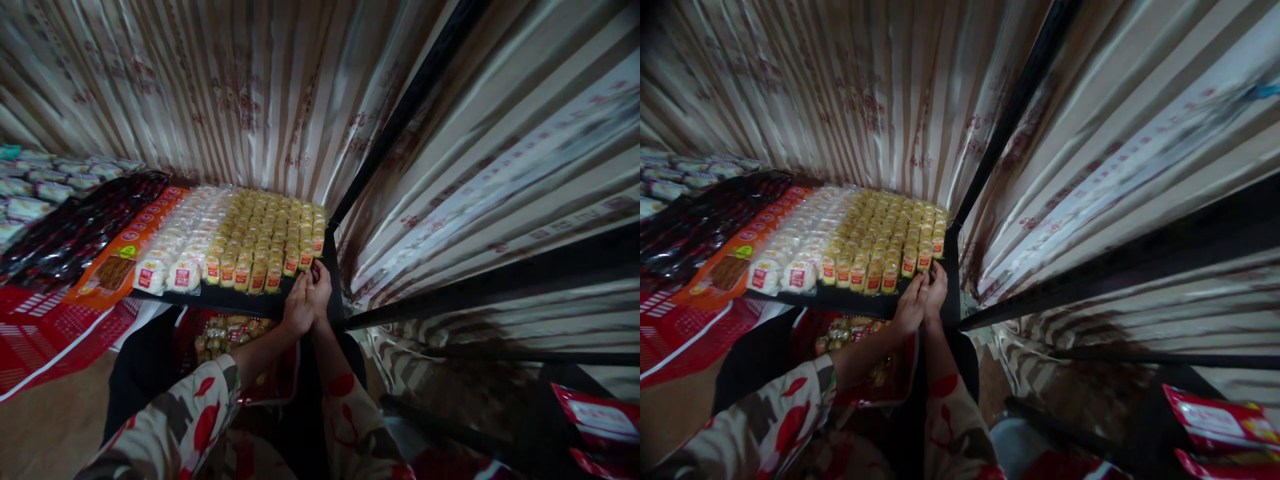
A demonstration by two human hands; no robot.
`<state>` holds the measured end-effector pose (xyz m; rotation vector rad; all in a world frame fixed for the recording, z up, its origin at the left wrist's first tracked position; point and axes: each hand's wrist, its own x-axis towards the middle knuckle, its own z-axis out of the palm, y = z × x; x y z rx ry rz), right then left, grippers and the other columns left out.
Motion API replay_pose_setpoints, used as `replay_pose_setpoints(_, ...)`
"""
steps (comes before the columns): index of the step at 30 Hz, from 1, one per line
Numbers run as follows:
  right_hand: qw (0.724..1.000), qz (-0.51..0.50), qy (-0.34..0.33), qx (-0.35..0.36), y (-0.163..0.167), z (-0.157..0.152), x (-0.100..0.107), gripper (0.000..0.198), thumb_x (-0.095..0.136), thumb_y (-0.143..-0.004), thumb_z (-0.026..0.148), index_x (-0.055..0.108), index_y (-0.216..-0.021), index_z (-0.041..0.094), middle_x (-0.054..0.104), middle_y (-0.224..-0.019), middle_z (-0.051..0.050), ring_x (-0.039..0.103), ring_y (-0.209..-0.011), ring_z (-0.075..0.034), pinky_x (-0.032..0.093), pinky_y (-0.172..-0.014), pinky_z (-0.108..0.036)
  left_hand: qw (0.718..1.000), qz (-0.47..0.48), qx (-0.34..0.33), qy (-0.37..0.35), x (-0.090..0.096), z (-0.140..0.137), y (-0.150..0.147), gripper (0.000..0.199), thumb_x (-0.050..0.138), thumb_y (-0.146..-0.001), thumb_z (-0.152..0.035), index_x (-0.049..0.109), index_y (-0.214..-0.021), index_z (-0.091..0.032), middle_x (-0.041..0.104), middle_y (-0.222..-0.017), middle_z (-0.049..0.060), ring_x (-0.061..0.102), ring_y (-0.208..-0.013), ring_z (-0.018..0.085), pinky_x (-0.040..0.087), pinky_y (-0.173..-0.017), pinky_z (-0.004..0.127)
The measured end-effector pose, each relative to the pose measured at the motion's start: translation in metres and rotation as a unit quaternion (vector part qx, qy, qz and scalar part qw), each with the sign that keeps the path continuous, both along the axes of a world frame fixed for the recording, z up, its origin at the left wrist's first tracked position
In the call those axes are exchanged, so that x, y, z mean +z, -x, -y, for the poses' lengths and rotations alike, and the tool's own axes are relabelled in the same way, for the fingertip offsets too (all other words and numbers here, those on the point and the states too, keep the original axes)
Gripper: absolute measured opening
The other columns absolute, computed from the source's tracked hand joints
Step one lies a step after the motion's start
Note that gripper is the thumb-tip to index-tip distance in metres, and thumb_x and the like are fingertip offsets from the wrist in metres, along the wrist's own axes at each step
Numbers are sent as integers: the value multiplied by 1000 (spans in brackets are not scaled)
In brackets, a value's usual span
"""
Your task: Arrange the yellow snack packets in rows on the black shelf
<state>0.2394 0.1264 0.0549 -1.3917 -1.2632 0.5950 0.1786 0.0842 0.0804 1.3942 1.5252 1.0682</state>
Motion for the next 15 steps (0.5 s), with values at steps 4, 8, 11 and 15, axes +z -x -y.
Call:
replay_pose_setpoints(4, 998, 30, 42, -26, 2, 28, 3, 37, 43, -80, 27, 57, -112, 13, 60, -107, -13, 57, -97, -21, 48, -85, -37, 999, -7, -13, -43, 0, 21, 10, 36, 34, -87, -21, 55, -115, -14, 60, -120, 10, 52, -114, 17, 38, -103, 32)
replay_pose_setpoints(8, 997, 58, 45, -15, 13, 63, -2, 35, 40, -81, 24, 57, -109, 12, 61, -106, -12, 58, -95, -19, 49, -83, -33, 998, 1, -41, -50, 0, 49, 35, 31, 34, -87, -19, 59, -105, -16, 65, -107, 8, 59, -100, 15, 44, -93, 29)
replay_pose_setpoints(11, 996, 82, 24, 22, 28, 90, -8, 30, 39, -83, 22, 59, -105, 16, 63, -100, -9, 59, -92, -17, 49, -84, -33, 999, -7, -51, -17, -5, 68, 60, 29, 35, -88, -22, 60, -102, -19, 66, -102, 5, 60, -94, 14, 45, -87, 26)
replay_pose_setpoints(15, 987, 128, 17, 97, 48, 123, -20, 28, 38, -86, 19, 62, -100, 18, 62, -105, -9, 56, -101, -17, 44, -93, -36, 993, -72, -77, 54, -31, 86, 94, 30, 37, -86, -17, 59, -106, -18, 67, -104, 5, 60, -94, 13, 44, -87, 25)
